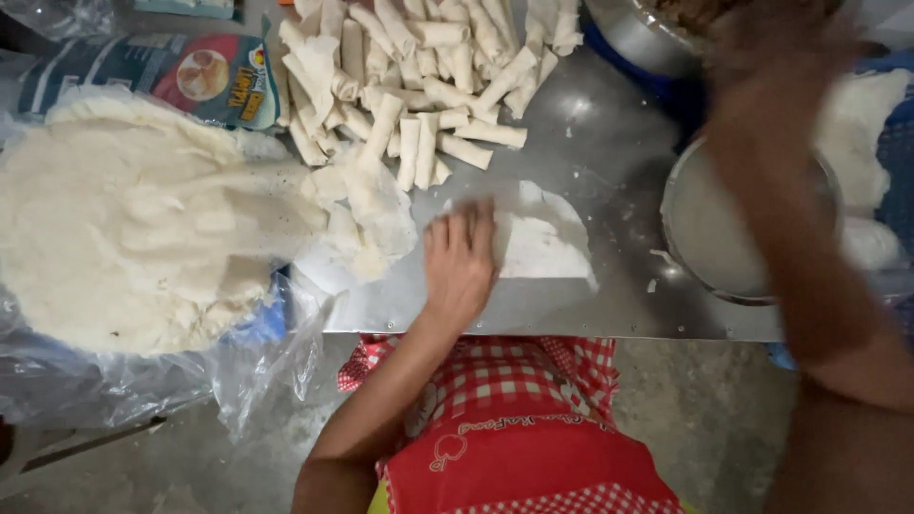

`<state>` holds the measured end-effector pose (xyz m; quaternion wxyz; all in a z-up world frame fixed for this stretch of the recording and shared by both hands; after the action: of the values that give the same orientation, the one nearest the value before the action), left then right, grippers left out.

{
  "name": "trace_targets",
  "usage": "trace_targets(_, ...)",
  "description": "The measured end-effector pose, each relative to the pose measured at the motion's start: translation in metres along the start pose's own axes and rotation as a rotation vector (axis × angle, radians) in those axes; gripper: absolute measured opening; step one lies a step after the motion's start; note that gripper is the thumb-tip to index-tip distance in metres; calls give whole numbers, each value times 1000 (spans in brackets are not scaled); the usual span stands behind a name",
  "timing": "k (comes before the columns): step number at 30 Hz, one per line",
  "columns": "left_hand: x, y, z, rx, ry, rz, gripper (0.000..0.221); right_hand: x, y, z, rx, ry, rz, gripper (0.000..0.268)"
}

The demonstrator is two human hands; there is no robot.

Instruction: Manually assembling spring rolls by peeling wrappers, adding meat filling, and rolling them tightly.

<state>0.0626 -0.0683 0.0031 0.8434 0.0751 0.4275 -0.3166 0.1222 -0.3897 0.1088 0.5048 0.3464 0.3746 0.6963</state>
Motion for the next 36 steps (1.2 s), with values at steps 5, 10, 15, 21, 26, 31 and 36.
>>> trace_targets(5,-1,-28,-16,141,118,-56,28,171,-126,-142,-240,-216,-903,25)
trace_targets(10,-28,-33,-44,206,102,55,32,211,-54,-147,148,313,-1246,48)
trace_targets(15,-31,-28,-57,165,148,-86,25,205,-59,-167,44,188,-1194,31)
trace_targets(21,-28,-30,-73,194,198,-124,23,180,-66,-144,327,235,-841,18)
trace_targets(26,-55,-39,-69,211,75,-173,43,161,-68,-138,397,85,-396,19)
trace_targets(31,-41,-38,-43,177,334,-80,74,139,-43,-123,367,-55,-526,25)
trace_targets(36,-12,-24,19,138,604,50,104,140,-29,-124,354,-191,-759,35)
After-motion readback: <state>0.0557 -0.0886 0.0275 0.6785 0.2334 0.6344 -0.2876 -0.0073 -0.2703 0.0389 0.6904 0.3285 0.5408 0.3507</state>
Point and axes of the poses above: each hand's wrist, its own z-axis towards the middle knuckle, its own x-axis out of the palm, y = z × x, the point moved 4 cm from there along z, towards the middle knuckle, and after that the axes turned 14 degrees about z, right-handed, at the moved point
